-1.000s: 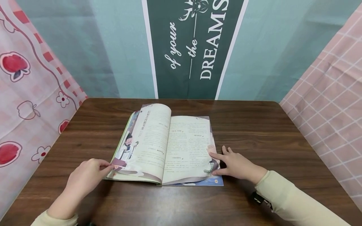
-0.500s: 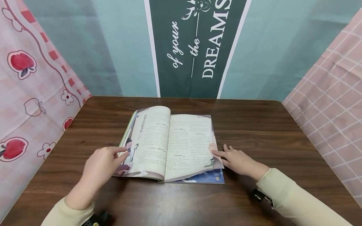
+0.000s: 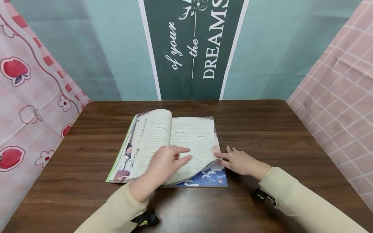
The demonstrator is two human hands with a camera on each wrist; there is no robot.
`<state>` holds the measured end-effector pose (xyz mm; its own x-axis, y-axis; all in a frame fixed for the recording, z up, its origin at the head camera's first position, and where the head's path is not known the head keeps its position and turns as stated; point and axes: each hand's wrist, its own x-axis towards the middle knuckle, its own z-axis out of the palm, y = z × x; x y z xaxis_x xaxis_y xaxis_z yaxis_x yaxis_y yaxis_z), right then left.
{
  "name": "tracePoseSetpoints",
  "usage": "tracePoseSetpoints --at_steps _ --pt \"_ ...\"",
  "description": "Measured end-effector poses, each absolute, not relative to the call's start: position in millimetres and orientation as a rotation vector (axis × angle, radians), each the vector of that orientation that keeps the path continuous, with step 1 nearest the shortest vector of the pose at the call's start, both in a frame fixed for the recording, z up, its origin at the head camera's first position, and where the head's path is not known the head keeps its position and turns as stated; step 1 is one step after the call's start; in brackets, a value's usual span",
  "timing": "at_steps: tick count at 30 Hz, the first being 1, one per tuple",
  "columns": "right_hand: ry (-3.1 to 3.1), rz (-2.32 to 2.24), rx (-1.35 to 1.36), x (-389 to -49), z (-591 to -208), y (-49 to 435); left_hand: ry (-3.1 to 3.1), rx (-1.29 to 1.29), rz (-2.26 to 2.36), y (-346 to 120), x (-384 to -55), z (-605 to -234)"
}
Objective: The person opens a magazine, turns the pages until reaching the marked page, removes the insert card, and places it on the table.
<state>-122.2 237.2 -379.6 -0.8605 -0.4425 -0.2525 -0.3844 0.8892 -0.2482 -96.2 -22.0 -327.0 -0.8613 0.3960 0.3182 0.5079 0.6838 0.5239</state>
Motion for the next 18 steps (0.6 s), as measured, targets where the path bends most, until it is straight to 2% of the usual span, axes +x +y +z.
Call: tracePoseSetpoints --at_steps 7,18 --pt "2.744 -0.248 -0.608 -124 -380 236 -2.811 -0.894 -0.802 27 -99 -339" --pt "2.741 -0.240 -0.617 -124 -379 236 -2.805 -0.944 -0.768 55 -104 -350"
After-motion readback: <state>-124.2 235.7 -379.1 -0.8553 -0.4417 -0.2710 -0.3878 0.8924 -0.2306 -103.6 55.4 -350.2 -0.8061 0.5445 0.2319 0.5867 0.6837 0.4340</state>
